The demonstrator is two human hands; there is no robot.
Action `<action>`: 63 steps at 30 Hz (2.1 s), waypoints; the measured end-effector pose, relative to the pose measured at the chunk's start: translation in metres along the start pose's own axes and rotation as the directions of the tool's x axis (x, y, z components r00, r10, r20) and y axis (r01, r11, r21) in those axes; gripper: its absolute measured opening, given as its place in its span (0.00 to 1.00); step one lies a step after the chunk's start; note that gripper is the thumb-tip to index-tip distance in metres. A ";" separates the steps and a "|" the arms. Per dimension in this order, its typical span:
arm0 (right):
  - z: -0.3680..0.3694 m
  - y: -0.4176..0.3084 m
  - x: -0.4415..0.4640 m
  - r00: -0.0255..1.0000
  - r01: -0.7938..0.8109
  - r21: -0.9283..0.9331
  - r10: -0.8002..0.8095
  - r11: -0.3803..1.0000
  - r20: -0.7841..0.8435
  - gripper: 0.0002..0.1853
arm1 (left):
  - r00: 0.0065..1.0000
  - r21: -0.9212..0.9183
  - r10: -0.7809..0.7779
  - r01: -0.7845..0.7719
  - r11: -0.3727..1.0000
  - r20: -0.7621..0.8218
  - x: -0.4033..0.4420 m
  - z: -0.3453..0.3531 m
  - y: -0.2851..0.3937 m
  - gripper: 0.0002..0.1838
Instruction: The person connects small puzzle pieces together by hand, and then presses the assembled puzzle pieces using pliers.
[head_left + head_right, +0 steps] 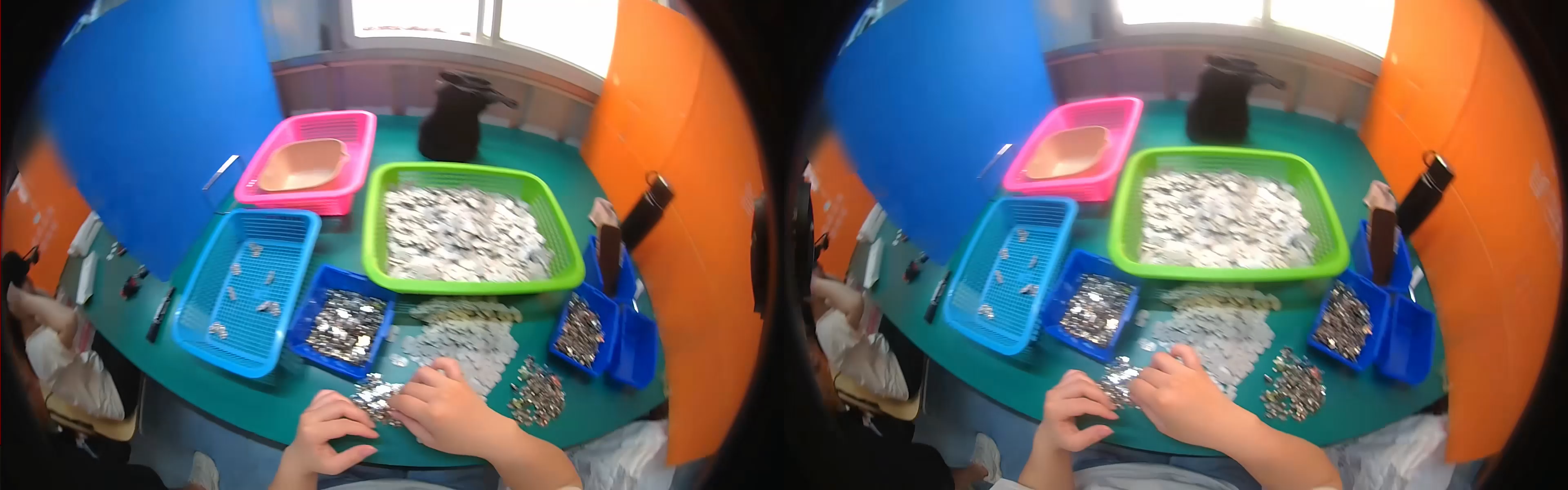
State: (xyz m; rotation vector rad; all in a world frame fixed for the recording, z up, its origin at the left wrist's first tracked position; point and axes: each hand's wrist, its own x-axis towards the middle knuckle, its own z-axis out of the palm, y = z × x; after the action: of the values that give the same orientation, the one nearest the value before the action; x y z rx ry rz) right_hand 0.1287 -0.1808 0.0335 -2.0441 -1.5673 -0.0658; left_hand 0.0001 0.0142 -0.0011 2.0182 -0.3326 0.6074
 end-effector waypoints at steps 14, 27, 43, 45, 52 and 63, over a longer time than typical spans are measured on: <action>-0.018 0.013 0.000 0.995 -0.101 -0.025 0.102 0.995 0.011 0.08 | 0.999 0.009 -0.031 0.031 0.999 -0.015 -0.006 0.002 -0.005 0.12; -0.027 0.049 -0.009 0.792 -0.609 -0.113 0.595 0.785 -0.138 0.29 | 0.998 0.062 -0.059 0.059 0.996 -0.009 -0.003 0.006 -0.004 0.11; -0.064 -0.030 -0.049 0.879 -0.414 0.028 0.408 0.910 -0.248 0.20 | 0.999 0.373 0.005 -0.023 0.928 0.051 -0.024 0.041 0.034 0.14; -0.051 -0.041 -0.066 0.913 -0.405 0.075 0.407 0.911 -0.007 0.20 | 0.999 0.395 -0.046 0.031 0.918 0.029 -0.028 0.049 0.035 0.14; 0.015 -0.041 -0.074 0.848 -0.509 0.139 0.523 0.849 -0.088 0.18 | 0.973 0.416 -0.230 0.204 0.886 0.011 -0.015 0.063 0.048 0.17; 0.012 -0.046 -0.102 0.748 -0.574 0.143 0.587 0.806 -0.309 0.13 | 0.953 0.518 -0.294 0.215 0.828 0.074 -0.012 0.066 0.047 0.10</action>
State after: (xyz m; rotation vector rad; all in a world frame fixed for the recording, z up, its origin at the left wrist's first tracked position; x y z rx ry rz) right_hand 0.0507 -0.2573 0.0043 -2.2537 -0.6684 -0.1423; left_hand -0.0128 -0.0665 -0.0005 2.5715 0.0254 0.3948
